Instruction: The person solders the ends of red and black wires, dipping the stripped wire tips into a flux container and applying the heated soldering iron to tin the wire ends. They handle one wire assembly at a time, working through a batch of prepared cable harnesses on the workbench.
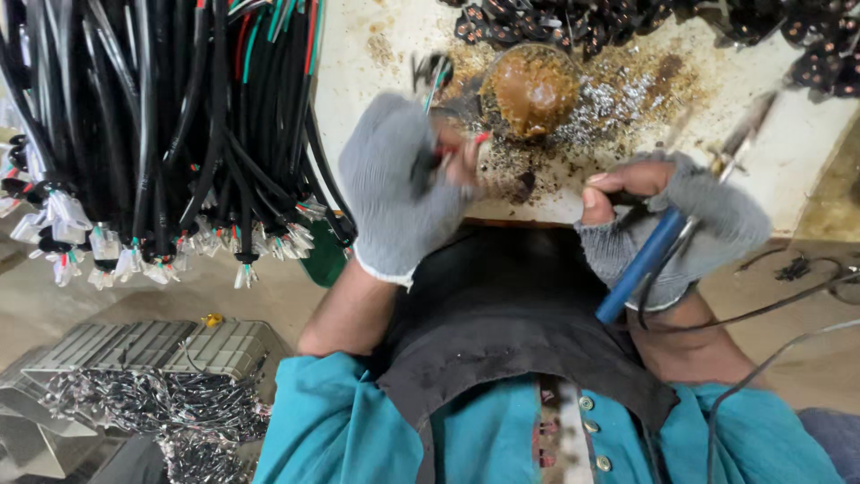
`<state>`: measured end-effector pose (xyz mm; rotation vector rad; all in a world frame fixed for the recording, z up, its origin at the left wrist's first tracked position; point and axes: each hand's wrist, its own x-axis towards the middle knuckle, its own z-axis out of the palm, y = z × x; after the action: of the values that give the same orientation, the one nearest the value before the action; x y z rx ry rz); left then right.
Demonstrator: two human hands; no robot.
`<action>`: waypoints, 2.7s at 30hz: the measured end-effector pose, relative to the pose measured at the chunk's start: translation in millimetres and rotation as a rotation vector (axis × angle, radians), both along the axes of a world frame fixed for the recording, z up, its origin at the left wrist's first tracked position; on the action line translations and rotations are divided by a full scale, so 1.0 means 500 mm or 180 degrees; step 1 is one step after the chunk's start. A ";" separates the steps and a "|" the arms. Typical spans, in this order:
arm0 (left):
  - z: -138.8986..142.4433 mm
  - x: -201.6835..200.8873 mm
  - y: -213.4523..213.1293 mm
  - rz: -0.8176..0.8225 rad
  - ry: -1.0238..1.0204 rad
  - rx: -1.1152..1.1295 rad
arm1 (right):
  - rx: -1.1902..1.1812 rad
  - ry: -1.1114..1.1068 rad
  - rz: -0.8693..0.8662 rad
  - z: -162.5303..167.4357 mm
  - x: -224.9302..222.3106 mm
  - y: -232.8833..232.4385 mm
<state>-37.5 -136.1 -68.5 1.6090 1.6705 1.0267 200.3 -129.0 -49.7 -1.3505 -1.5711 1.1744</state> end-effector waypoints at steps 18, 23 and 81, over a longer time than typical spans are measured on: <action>-0.039 0.021 0.067 0.0062 -0.0102 -0.0141 | 0.0174 -0.1109 0.0182 -0.025 0.010 -0.001; 0.019 0.019 0.047 0.0309 -0.0481 0.0222 | 0.0401 -0.0780 0.0149 -0.008 0.015 -0.013; 0.016 0.091 -0.039 -0.0695 0.0461 -0.0286 | 0.0585 -0.1580 0.1070 -0.005 0.055 -0.028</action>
<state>7.9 -155.7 -60.3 1.7952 1.5662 0.7321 227.8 -143.2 -52.4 -1.3541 -2.2719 0.8867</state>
